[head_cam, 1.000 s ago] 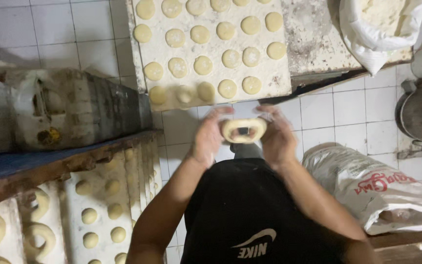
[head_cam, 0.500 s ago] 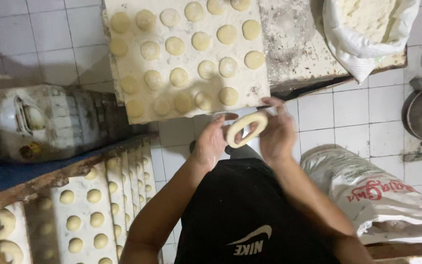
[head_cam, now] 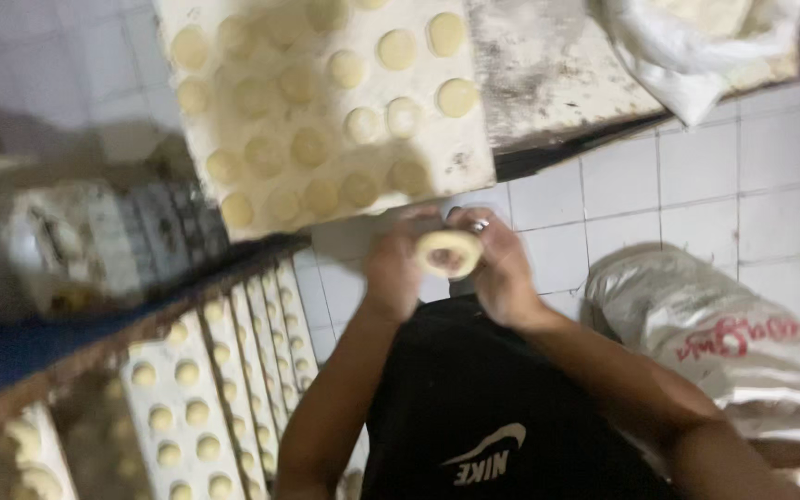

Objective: The person takes rounds of dough from a board, shapes them into rings by hand, and places the shaped rings onto wooden trays. The person then picks up a full tray of dough rings and slides it into a large wooden rack before beginning the process again with a new piece of dough.

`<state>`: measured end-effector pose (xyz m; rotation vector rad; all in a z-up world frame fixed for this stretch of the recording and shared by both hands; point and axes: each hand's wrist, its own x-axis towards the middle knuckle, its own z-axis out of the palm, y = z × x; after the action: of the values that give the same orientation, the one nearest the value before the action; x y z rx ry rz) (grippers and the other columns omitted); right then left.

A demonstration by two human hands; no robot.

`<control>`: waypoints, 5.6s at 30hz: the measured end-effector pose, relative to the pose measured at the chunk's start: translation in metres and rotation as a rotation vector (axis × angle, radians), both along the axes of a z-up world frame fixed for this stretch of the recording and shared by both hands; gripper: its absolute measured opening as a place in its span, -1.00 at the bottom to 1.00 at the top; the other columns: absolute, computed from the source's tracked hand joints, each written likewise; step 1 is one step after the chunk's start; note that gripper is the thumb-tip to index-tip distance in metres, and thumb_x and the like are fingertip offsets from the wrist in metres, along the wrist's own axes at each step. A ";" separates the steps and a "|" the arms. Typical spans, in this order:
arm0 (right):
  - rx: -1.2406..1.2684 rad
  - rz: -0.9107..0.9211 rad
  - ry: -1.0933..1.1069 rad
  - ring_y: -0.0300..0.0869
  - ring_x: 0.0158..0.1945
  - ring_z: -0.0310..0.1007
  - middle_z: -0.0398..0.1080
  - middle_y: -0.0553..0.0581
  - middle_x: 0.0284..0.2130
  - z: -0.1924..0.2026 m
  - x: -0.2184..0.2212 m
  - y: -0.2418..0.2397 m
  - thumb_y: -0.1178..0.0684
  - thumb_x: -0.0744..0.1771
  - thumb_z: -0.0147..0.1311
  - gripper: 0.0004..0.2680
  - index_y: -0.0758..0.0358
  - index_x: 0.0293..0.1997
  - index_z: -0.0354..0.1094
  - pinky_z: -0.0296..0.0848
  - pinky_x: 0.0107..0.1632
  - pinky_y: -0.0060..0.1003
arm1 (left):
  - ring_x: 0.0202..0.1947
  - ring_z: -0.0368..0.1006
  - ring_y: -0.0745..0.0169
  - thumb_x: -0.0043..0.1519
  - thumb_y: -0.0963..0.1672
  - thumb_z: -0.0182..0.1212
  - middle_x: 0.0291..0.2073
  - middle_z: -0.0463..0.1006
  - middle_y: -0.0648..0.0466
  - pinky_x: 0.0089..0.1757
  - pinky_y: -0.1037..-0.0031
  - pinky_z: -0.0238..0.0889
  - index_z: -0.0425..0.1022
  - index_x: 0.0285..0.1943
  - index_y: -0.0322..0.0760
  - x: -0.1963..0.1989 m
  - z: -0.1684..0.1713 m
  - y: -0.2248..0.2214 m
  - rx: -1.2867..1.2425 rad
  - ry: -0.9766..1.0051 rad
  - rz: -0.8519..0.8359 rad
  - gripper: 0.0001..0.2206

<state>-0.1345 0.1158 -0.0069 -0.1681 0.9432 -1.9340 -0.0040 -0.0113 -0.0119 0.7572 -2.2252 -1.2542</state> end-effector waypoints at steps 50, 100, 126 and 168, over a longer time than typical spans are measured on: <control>0.067 0.028 0.079 -0.07 -0.33 0.48 0.40 0.20 -0.40 0.020 0.109 -0.006 -0.28 0.44 -0.08 -0.60 0.33 0.19 0.21 0.54 -0.12 -0.14 | -0.34 0.37 0.20 0.44 0.07 -0.19 -0.34 0.46 0.01 -0.22 0.36 0.31 0.33 0.26 -0.38 0.143 -0.002 0.018 1.308 0.545 -0.040 -0.52; 0.218 -0.063 -0.024 -0.06 -0.15 0.50 0.40 0.22 -0.17 0.008 0.127 -0.071 -0.17 0.36 -0.06 -0.70 0.17 0.11 0.26 0.49 -0.06 -0.12 | -0.26 0.41 0.22 0.37 0.07 -0.16 -0.30 0.49 0.02 -0.18 0.37 0.33 0.29 0.26 -0.36 0.121 -0.010 -0.077 1.378 0.362 -0.200 -0.52; 0.186 0.307 0.289 -0.04 -0.08 0.39 0.36 0.16 -0.07 -0.025 0.010 -0.011 -0.19 0.42 -0.09 -0.60 0.44 0.17 0.16 0.40 -0.04 -0.08 | -0.33 0.47 0.11 0.46 -0.01 -0.16 -0.34 0.45 -0.06 -0.39 0.38 0.27 0.35 0.31 -0.34 0.017 -0.020 -0.011 1.333 0.353 0.269 -0.61; 0.403 0.507 0.317 -0.17 -0.16 0.47 0.46 0.06 -0.23 0.001 0.104 0.116 -0.09 0.38 -0.19 -0.68 0.37 0.13 0.20 0.47 -0.03 -0.19 | -0.42 0.34 0.23 0.46 0.03 -0.18 -0.23 0.52 -0.01 -0.31 0.34 0.34 0.39 0.19 -0.43 0.152 -0.035 0.174 1.194 0.724 0.191 -0.57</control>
<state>-0.0305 0.2319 -0.0056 -0.4409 1.3315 -1.2454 0.1482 0.1622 -0.0470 0.6743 -0.6884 -2.2528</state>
